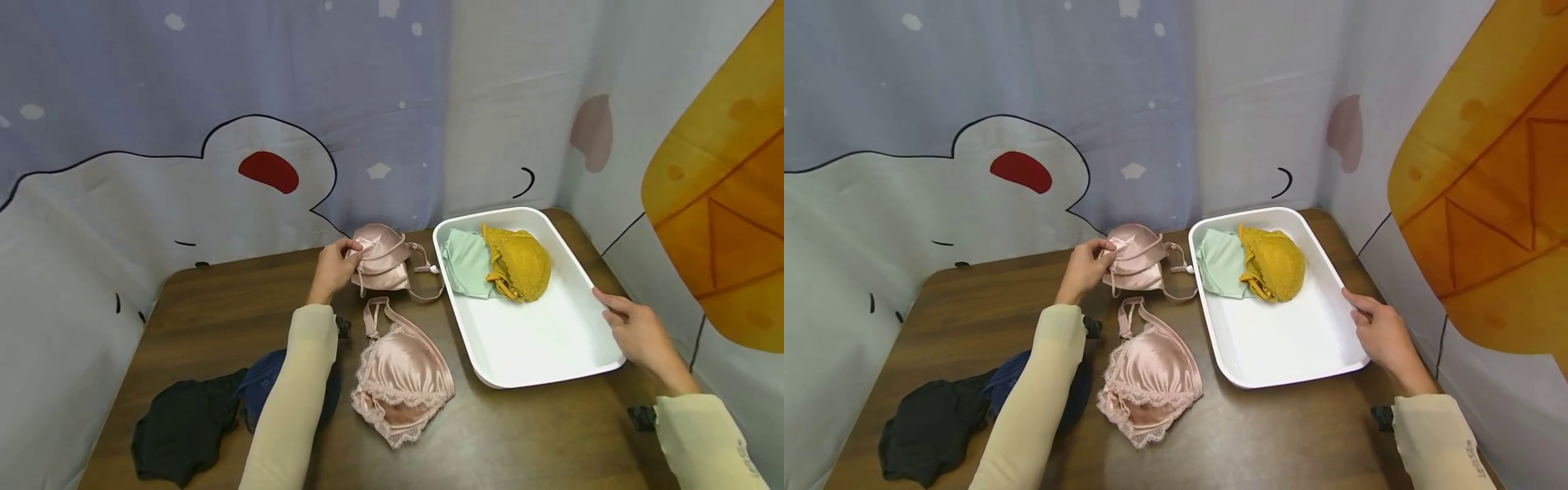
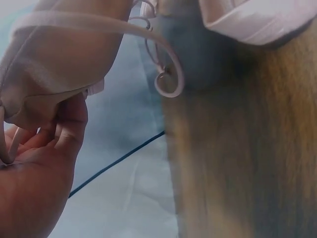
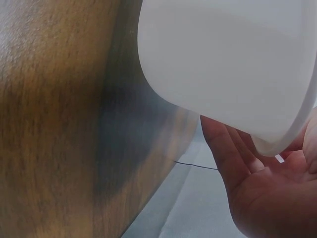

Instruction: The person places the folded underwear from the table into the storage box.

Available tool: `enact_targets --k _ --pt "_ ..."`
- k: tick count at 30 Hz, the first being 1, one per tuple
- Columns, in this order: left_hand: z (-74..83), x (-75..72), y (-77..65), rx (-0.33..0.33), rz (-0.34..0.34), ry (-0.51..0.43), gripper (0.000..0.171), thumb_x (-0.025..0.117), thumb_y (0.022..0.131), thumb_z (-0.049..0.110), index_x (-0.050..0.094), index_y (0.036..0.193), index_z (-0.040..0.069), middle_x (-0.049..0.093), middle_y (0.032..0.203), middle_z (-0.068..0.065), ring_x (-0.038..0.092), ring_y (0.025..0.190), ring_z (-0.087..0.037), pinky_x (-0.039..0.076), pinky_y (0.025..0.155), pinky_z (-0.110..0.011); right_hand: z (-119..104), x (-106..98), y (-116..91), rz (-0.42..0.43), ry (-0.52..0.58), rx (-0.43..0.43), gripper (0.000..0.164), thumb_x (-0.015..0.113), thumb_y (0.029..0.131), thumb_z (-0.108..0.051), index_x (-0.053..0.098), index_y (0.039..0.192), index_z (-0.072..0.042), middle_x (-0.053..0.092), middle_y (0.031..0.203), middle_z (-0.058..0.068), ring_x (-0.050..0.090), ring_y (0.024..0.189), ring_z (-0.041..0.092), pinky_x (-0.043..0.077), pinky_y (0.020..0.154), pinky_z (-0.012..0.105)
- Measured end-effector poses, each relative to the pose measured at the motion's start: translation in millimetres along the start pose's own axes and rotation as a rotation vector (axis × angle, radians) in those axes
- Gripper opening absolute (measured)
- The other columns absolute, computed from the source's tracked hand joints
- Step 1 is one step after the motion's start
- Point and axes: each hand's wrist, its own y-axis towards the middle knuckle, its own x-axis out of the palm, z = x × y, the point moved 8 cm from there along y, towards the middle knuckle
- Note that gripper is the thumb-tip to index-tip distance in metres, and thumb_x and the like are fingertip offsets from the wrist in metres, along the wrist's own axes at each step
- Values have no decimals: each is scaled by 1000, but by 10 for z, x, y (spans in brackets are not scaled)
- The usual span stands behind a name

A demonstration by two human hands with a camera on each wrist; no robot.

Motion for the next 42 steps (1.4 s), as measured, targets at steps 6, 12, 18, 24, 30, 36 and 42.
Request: enact_targets --k 6,12,18,24,30,36,42 --pt "60 -160 -15 21 27 -40 10 61 86 2 65 95 0 55 82 -10 48 72 -21 39 64 -29 14 13 8 -5 1 12 42 42 101 -13 41 142 -6 35 138 34 40 116 50 39 81 57" --pt "204 -356 -31 80 62 -100 8 60 87 0 63 94 -2 55 82 -12 45 71 -19 36 62 -28 36 18 6 -8 4 30 42 42 101 -14 39 142 -6 33 138 35 42 110 45 40 77 54" --pt "335 -542 -47 125 109 -149 8 61 86 -2 63 94 -3 57 84 -13 45 71 -17 35 62 -24 14 15 -1 -7 4 31 42 42 101 -13 39 142 -6 34 138 35 43 112 47 41 79 56" --pt "506 -690 -86 176 141 -210 9 61 87 -3 62 95 -7 59 86 -17 45 73 -19 35 63 -22 8 18 -7 -10 9 41 43 41 101 -13 38 143 -6 33 138 35 42 112 46 41 80 56" --pt "905 -846 -231 235 158 -265 10 59 87 -8 60 95 -13 59 90 -23 48 80 -20 36 67 -22 -8 24 -7 -14 14 40 42 41 101 -13 38 143 -7 33 139 35 40 116 49 40 82 59" --pt "1259 -916 -357 307 185 -293 9 59 85 -10 59 93 -14 58 87 -21 47 72 -15 34 62 -21 1 18 -5 -1 6 40 42 42 101 -13 40 142 -7 34 138 34 43 112 46 40 79 54" --pt "1447 -884 -415 346 167 -324 9 60 84 -12 59 93 -15 58 87 -22 46 70 -17 34 60 -20 -11 17 -3 -5 12 31 42 42 101 -12 40 142 -5 34 138 35 40 116 51 40 82 59"
